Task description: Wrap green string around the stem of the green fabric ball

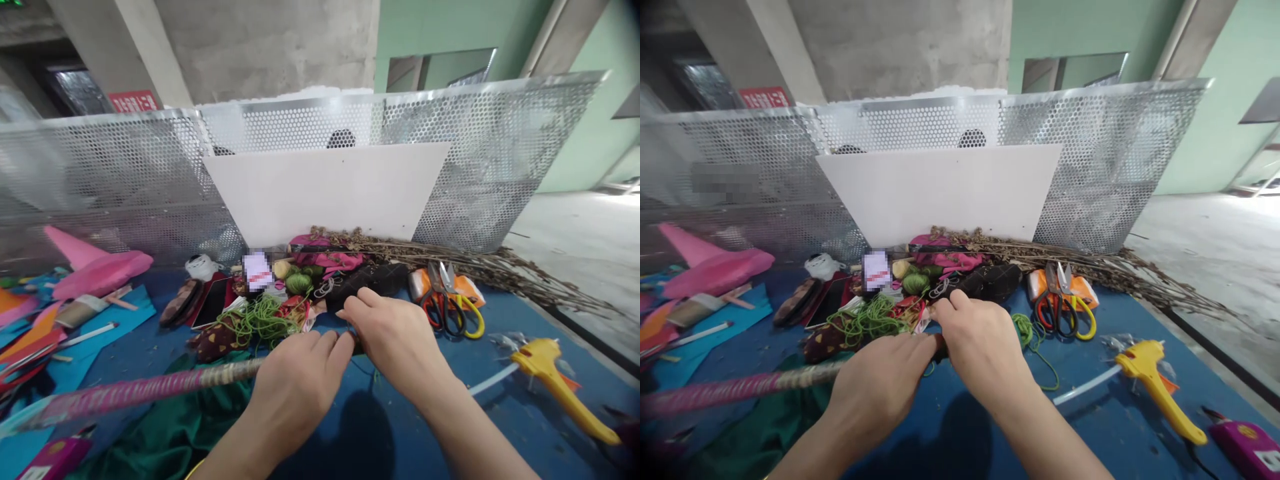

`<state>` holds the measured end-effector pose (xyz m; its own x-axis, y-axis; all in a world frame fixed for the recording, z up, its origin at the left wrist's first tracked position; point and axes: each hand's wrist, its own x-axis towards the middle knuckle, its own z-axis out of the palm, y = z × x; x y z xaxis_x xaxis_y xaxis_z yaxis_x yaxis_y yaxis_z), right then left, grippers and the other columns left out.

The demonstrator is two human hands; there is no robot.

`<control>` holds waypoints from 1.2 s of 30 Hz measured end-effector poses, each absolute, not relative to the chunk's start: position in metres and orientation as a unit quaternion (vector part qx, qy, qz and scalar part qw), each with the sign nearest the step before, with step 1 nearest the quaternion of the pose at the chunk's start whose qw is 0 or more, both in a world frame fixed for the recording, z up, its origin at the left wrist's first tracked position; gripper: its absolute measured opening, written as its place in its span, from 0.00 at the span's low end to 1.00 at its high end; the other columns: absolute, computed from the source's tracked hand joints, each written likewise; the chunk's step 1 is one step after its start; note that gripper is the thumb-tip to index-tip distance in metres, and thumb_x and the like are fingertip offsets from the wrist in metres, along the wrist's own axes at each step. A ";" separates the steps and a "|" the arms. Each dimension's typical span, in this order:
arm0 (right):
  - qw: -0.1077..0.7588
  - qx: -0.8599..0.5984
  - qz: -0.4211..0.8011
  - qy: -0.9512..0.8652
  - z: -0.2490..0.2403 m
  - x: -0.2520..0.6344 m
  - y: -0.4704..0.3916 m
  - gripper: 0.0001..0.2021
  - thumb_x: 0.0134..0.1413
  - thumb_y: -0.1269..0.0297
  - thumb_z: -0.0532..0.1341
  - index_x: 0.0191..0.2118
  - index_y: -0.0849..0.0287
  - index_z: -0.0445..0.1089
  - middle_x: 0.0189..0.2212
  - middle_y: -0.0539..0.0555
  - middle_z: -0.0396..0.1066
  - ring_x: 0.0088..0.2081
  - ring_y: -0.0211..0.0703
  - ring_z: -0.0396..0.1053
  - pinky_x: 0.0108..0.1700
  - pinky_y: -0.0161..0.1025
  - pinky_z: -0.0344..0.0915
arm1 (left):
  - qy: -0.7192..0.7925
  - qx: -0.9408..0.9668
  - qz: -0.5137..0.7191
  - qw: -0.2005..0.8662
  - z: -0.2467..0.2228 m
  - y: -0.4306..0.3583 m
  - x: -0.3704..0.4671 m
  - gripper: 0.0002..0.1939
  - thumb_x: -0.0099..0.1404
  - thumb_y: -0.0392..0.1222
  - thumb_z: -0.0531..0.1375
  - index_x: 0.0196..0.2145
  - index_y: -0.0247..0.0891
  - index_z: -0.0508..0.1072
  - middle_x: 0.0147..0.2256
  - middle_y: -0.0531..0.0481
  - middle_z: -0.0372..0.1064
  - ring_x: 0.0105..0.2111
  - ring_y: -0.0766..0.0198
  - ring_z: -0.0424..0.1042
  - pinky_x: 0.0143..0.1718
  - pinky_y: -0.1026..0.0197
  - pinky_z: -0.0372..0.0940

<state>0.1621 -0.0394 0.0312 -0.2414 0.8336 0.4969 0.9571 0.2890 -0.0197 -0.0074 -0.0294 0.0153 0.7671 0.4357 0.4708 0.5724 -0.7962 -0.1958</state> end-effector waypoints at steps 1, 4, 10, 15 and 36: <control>0.212 -0.579 -0.146 -0.773 0.031 0.162 -0.039 0.09 0.63 0.66 0.59 0.29 0.57 0.66 0.25 0.48 0.67 0.21 0.36 0.61 0.24 0.40 0.39 | -0.267 -0.926 -0.204 0.172 0.015 -0.029 -0.007 0.12 0.69 0.30 0.45 0.39 0.37 0.66 0.27 0.50 0.69 0.25 0.58 0.67 0.25 0.57 0.59; 0.211 -0.583 -0.146 -0.771 0.029 0.162 -0.038 0.09 0.62 0.66 0.59 0.29 0.57 0.66 0.26 0.48 0.67 0.21 0.36 0.63 0.24 0.40 0.40 | -0.257 -0.924 -0.211 0.189 0.015 -0.029 -0.007 0.14 0.70 0.31 0.43 0.37 0.37 0.67 0.27 0.50 0.69 0.24 0.57 0.67 0.25 0.57 0.59; 0.222 -0.578 -0.137 -0.773 0.027 0.159 -0.033 0.11 0.62 0.66 0.59 0.28 0.58 0.68 0.25 0.49 0.69 0.21 0.36 0.64 0.24 0.40 0.40 | -0.258 -0.918 -0.224 0.202 0.013 -0.025 -0.009 0.16 0.70 0.31 0.43 0.35 0.37 0.69 0.28 0.48 0.71 0.25 0.57 0.69 0.25 0.56 0.61; 0.278 -0.559 -0.035 -0.780 0.030 0.166 -0.035 0.05 0.60 0.67 0.59 0.34 0.56 0.72 0.26 0.49 0.73 0.25 0.39 0.71 0.25 0.36 0.49 | -0.249 -0.916 -0.241 0.203 0.012 -0.020 -0.012 0.17 0.69 0.30 0.42 0.37 0.36 0.70 0.28 0.48 0.72 0.23 0.59 0.68 0.23 0.58 0.61; 0.385 -0.547 0.063 -0.740 -0.005 0.209 0.023 0.14 0.57 0.63 0.59 0.25 0.59 0.76 0.21 0.51 0.74 0.23 0.39 0.71 0.26 0.32 0.64 | -0.298 -0.859 -0.411 -0.072 0.025 -0.016 -0.048 0.21 0.53 0.29 0.56 0.42 0.49 0.75 0.35 0.53 0.80 0.34 0.59 0.79 0.40 0.62 0.72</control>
<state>0.2087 0.0235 -0.0051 -0.1043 0.8584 0.5022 0.7618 0.3937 -0.5146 -0.0485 -0.0156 0.0254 0.4852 0.5703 0.6628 0.4518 -0.8125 0.3684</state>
